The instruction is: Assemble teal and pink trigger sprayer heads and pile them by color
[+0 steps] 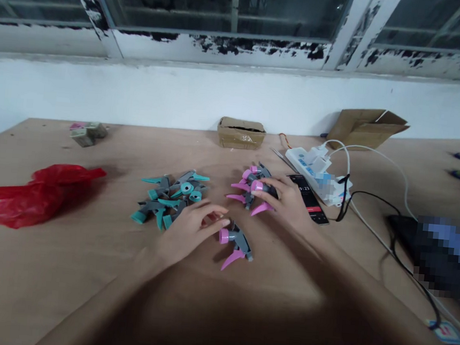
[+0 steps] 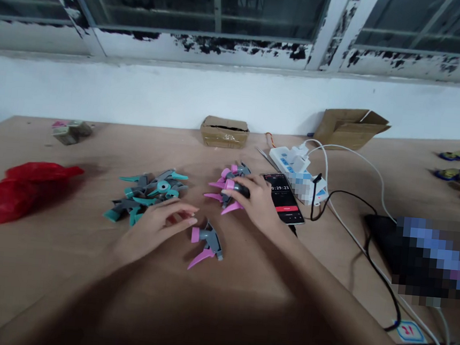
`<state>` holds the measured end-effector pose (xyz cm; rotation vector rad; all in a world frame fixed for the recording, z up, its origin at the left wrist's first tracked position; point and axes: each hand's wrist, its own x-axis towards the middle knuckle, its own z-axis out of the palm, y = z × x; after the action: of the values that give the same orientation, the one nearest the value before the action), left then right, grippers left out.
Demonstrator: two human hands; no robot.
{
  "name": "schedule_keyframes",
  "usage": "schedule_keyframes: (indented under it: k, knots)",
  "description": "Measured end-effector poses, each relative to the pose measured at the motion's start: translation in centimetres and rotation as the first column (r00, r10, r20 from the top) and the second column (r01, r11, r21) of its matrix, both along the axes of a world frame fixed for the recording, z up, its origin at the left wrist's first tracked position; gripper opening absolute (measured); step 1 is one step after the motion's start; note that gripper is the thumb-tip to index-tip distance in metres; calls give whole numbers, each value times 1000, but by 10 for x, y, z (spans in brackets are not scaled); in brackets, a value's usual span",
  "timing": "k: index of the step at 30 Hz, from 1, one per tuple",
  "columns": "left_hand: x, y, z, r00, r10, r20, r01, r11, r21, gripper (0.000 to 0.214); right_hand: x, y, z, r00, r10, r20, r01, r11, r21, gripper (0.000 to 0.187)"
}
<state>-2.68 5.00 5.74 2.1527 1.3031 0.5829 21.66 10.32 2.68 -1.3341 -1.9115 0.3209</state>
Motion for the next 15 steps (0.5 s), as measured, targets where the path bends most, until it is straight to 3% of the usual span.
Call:
schedule_keyframes:
  k: [4, 8, 12, 15]
  knots:
    - [-8, -21, -30, 997, 74, 33, -72, 995, -65, 45, -17, 36, 8, 992, 24, 125, -27, 999, 24, 28]
    - [-2, -26, -40, 999, 49, -16, -49, 998, -42, 44, -27, 45, 7, 978, -10, 211, 3, 999, 33, 38]
    - [7, -22, -42, 999, 32, -12, -31, 998, 45, 29, -22, 2, 12, 964, -13, 264, -9, 996, 84, 46]
    - [13, -22, -46, 998, 41, 42, -44, 997, 69, 28, -19, -47, 10, 934, 189, 303, -204, 979, 18, 50]
